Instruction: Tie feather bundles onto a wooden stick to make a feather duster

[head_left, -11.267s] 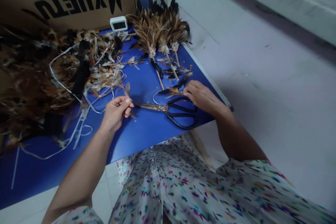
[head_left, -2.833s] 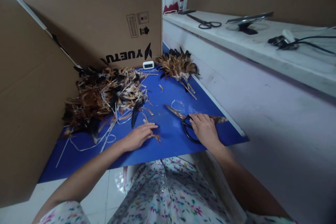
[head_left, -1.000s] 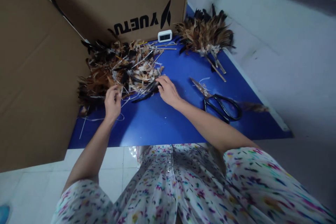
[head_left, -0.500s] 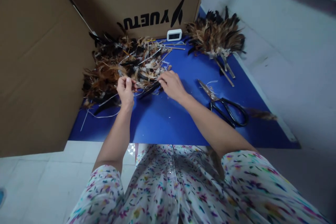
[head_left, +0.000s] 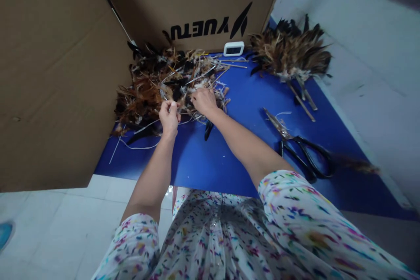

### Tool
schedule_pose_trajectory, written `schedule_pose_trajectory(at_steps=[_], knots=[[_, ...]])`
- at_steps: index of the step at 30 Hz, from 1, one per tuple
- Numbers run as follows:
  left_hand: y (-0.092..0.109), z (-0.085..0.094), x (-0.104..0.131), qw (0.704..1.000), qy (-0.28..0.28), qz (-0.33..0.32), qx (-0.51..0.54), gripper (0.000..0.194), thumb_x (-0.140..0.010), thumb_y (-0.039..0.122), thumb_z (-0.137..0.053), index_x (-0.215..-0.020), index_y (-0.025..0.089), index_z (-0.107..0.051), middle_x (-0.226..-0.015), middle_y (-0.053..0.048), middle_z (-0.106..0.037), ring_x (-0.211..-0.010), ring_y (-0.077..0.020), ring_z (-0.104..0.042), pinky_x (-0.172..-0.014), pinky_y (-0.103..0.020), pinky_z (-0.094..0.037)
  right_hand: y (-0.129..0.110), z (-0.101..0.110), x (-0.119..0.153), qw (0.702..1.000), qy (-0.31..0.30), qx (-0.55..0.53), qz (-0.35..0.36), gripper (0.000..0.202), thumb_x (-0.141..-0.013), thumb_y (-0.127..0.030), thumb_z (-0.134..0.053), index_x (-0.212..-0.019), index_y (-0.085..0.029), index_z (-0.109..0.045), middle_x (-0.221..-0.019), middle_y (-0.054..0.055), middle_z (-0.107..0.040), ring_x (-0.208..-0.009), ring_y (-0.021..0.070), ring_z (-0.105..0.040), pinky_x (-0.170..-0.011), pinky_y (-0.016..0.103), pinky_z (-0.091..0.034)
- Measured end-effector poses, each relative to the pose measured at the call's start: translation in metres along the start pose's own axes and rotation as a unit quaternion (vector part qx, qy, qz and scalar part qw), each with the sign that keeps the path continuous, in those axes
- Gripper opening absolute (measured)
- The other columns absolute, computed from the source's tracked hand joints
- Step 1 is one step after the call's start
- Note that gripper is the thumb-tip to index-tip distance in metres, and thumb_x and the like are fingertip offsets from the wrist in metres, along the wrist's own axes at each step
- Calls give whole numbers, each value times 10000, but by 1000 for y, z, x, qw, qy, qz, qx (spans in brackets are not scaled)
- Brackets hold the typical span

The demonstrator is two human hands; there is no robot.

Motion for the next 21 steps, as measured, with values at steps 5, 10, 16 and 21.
schedule_pose_trajectory(at_steps=[5,10,16,21], knots=[[-2,4,-6,977,50,-149,-146,219,-869,375,-615,-776,184,-562,-844,-23,-607,-719,-108,-580,-693,-229,-496,23,19,-2,986,86,-139,-31,173,-907,-199,-525,-860,-164,-688,-953,70,-721,-924,204,-644,-891,350,-475],[6,5,-4,932,66,-231,-270,163,-877,319,-598,-806,173,-604,-1092,-110,-544,-1062,-202,-556,-967,-328,-447,46,50,5,916,176,-357,-45,197,-919,-322,-574,-777,-186,-573,-771,10,-675,-761,142,-643,-758,309,-530],[13,10,-4,897,64,-277,-337,109,-840,285,-632,-822,178,-621,-1304,-138,-505,-1279,-284,-445,-1140,-461,-293,57,94,29,843,173,-510,-22,140,-853,-276,-674,-811,-185,-577,-758,-18,-655,-769,136,-671,-656,292,-552],[22,8,-2,882,49,-312,-349,172,-839,335,-635,-779,178,-596,-1376,-153,-496,-1349,-307,-384,-1172,-497,-227,52,120,43,854,145,-497,-47,176,-804,-36,-577,-847,-153,-701,-614,-39,-601,-590,121,-624,-604,295,-535]])
Point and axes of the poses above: each hand's wrist, its own x-axis away from the middle knuckle, its own z-axis out of the back of the hand, y = z × x, the point moved 2 cm from there along -x, towards the middle knuckle
